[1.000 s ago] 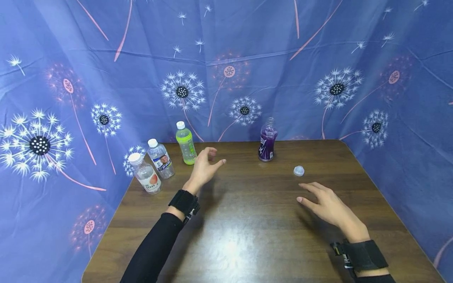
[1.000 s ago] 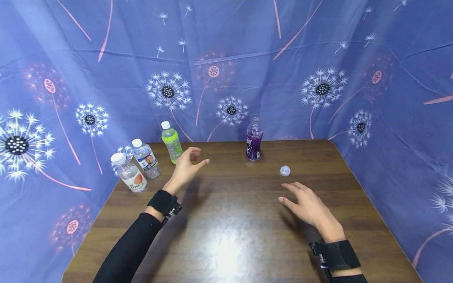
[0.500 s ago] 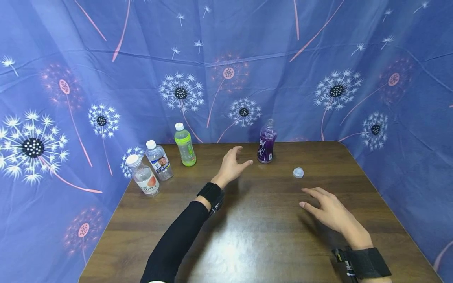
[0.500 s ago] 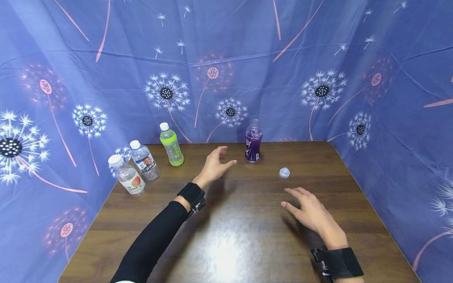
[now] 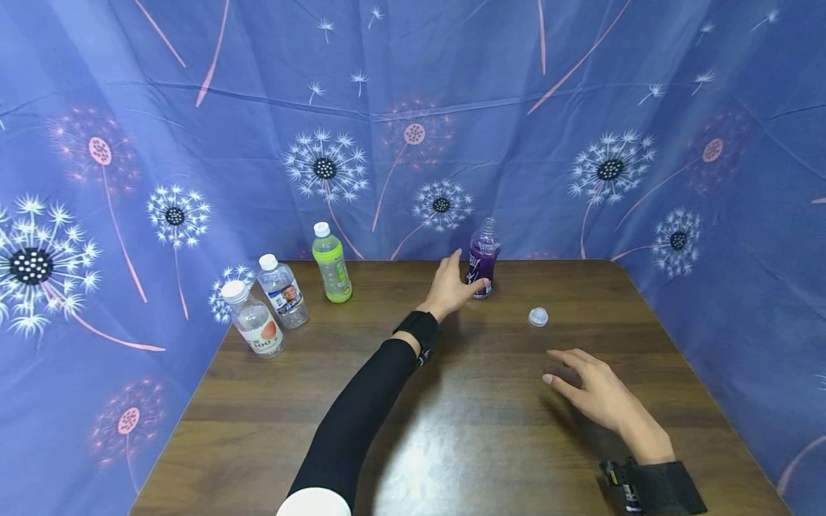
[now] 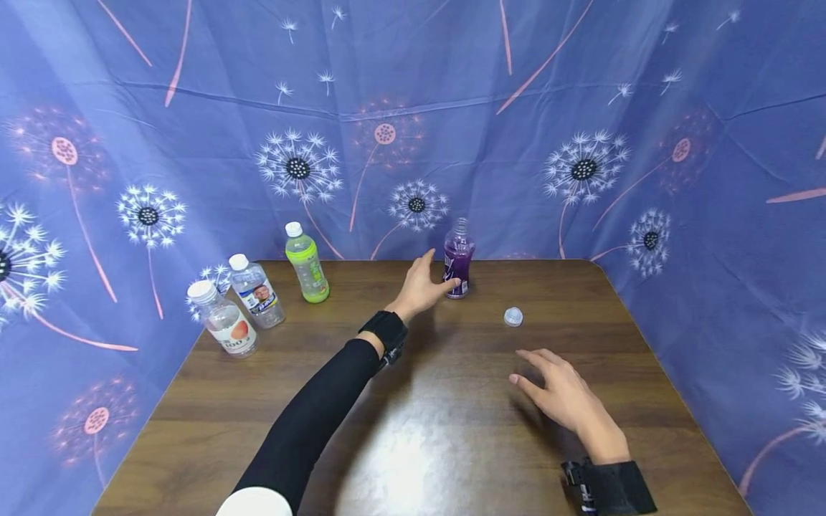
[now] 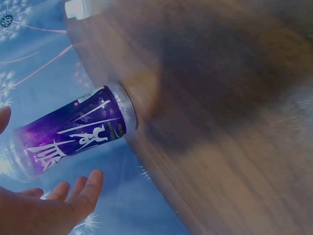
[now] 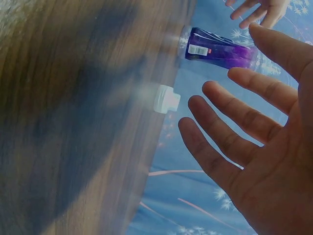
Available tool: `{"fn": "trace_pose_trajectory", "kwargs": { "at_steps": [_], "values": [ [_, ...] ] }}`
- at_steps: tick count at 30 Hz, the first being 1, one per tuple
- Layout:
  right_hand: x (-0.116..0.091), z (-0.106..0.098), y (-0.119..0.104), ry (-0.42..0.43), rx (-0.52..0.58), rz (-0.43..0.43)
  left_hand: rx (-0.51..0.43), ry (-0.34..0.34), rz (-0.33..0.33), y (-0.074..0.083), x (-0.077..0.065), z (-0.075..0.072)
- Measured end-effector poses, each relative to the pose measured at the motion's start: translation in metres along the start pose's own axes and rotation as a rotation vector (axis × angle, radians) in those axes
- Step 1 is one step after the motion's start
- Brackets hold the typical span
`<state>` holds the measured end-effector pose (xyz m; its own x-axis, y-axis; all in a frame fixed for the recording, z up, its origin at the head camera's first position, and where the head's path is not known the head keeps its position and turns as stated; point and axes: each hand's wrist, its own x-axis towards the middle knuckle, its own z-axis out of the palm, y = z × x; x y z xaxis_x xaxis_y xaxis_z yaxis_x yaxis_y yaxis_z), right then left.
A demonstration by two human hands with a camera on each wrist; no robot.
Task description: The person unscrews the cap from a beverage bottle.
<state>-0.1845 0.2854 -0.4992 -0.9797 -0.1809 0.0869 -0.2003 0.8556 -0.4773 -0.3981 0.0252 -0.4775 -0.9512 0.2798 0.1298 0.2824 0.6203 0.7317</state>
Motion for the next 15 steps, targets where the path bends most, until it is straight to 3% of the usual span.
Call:
{"fn": "trace_pose_trajectory", "kwargs": {
  "at_steps": [15],
  "values": [
    [-0.009, 0.004, 0.003, 0.011, 0.005, 0.026, 0.030, 0.019, -0.054, 0.030, 0.029, 0.004]
  ]
}}
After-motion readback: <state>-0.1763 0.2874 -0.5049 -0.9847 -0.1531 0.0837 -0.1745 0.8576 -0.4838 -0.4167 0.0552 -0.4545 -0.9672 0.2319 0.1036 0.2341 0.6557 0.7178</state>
